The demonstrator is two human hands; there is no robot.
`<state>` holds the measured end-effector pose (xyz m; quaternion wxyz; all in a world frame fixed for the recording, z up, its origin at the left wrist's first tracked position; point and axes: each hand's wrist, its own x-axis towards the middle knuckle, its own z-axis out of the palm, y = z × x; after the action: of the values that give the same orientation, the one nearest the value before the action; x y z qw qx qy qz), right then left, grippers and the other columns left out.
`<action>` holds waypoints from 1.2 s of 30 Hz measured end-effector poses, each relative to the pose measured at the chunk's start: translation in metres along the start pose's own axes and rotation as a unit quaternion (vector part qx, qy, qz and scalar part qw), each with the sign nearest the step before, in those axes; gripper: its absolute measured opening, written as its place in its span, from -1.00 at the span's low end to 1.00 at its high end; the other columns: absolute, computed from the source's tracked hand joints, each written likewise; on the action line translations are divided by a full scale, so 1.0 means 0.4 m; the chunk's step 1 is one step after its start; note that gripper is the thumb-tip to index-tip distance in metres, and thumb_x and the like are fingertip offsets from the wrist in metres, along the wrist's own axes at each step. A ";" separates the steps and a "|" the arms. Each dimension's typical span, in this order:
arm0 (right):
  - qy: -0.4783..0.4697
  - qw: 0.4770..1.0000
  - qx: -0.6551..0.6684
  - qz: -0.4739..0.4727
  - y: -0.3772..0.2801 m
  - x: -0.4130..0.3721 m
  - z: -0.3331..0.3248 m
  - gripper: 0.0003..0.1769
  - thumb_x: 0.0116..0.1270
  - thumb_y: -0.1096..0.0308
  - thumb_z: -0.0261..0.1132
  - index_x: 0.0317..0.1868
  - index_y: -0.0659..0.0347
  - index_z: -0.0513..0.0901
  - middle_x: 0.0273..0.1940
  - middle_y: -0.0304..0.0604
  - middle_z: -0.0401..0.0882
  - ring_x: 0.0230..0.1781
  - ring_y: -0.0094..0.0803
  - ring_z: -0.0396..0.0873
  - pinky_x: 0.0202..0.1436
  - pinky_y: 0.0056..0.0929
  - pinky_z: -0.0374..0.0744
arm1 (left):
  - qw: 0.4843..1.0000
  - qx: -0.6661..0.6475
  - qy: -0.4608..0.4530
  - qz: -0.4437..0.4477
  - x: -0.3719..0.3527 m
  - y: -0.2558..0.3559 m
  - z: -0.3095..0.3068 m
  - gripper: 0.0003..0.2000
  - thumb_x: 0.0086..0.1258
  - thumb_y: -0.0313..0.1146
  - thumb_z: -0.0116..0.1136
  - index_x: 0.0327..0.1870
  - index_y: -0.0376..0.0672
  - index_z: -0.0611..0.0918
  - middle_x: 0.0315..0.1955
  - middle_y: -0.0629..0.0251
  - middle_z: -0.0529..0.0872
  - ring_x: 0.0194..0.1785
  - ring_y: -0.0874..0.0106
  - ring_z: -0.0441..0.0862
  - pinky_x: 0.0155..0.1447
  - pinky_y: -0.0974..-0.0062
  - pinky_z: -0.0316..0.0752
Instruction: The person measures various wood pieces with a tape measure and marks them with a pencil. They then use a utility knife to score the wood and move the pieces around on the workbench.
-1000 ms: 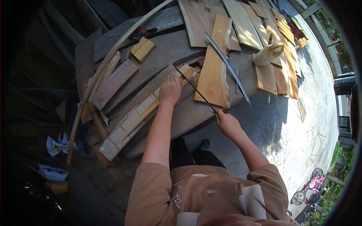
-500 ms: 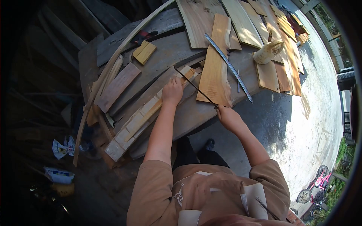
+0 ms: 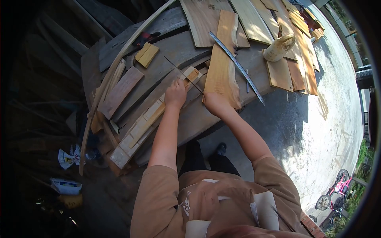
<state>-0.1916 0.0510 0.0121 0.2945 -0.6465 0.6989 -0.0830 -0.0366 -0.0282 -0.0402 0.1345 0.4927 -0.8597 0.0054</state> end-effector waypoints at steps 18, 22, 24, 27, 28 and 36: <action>-0.068 0.996 -0.025 0.055 0.043 -0.203 -0.091 -0.70 0.33 0.21 -0.10 -0.31 0.30 0.39 -0.47 0.16 0.52 -0.39 0.10 0.51 -0.31 -0.02 0.46 | 1.000 -0.002 -0.018 -0.006 0.001 0.001 -0.005 -0.70 0.23 -0.17 0.06 -0.25 -0.25 0.40 0.00 0.01 0.51 0.03 0.20 0.51 -0.08 0.36 0.50; -0.018 0.997 0.007 0.076 0.071 -0.193 -0.047 -0.69 0.34 0.19 -0.10 -0.30 0.30 0.39 -0.46 0.19 0.52 -0.37 0.12 0.51 -0.29 0.00 0.45 | 1.000 -0.004 -0.025 -0.009 0.001 -0.002 0.000 -0.69 0.23 -0.17 0.05 -0.23 -0.26 0.40 0.02 0.01 0.49 0.05 0.20 0.50 -0.07 0.37 0.50; -0.040 0.994 0.022 0.096 0.043 -0.190 -0.027 -0.67 0.34 0.17 -0.10 -0.30 0.30 0.39 -0.44 0.20 0.52 -0.36 0.13 0.50 -0.27 0.00 0.45 | 0.999 0.007 -0.033 -0.005 -0.001 -0.001 0.000 -0.69 0.24 -0.17 0.04 -0.22 -0.27 0.39 0.03 0.00 0.48 0.06 0.20 0.49 -0.04 0.38 0.49; -0.019 0.997 0.017 0.072 0.019 -0.094 -0.009 -0.67 0.33 0.18 -0.09 -0.30 0.31 0.43 -0.41 0.20 0.53 -0.35 0.12 0.51 -0.25 0.00 0.45 | 1.000 0.001 -0.029 -0.002 -0.002 -0.004 0.006 -0.68 0.25 -0.16 0.03 -0.22 -0.27 0.39 0.04 -0.02 0.47 0.06 0.21 0.49 -0.03 0.40 0.48; -0.004 0.999 0.020 0.048 0.011 -0.052 -0.005 -0.67 0.32 0.19 -0.09 -0.31 0.31 0.45 -0.40 0.19 0.53 -0.35 0.11 0.51 -0.25 -0.01 0.45 | 1.000 0.000 -0.029 -0.004 -0.001 -0.006 0.006 -0.68 0.25 -0.16 0.03 -0.22 -0.27 0.39 0.04 -0.02 0.47 0.06 0.21 0.49 -0.03 0.40 0.48; 0.024 1.000 -0.010 0.002 -0.030 0.056 0.017 -0.70 0.30 0.23 -0.08 -0.30 0.31 0.46 -0.39 0.21 0.54 -0.39 0.09 0.53 -0.25 -0.02 0.47 | 0.995 -0.031 -0.094 -0.022 0.009 -0.003 -0.015 -0.67 0.25 -0.17 0.02 -0.19 -0.29 0.39 0.05 -0.01 0.46 0.06 0.22 0.49 -0.01 0.41 0.46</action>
<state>-0.1777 0.0298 0.0057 0.2711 -0.6460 0.7077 -0.0912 -0.0361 -0.0309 -0.0338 0.0685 0.5058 -0.8571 -0.0702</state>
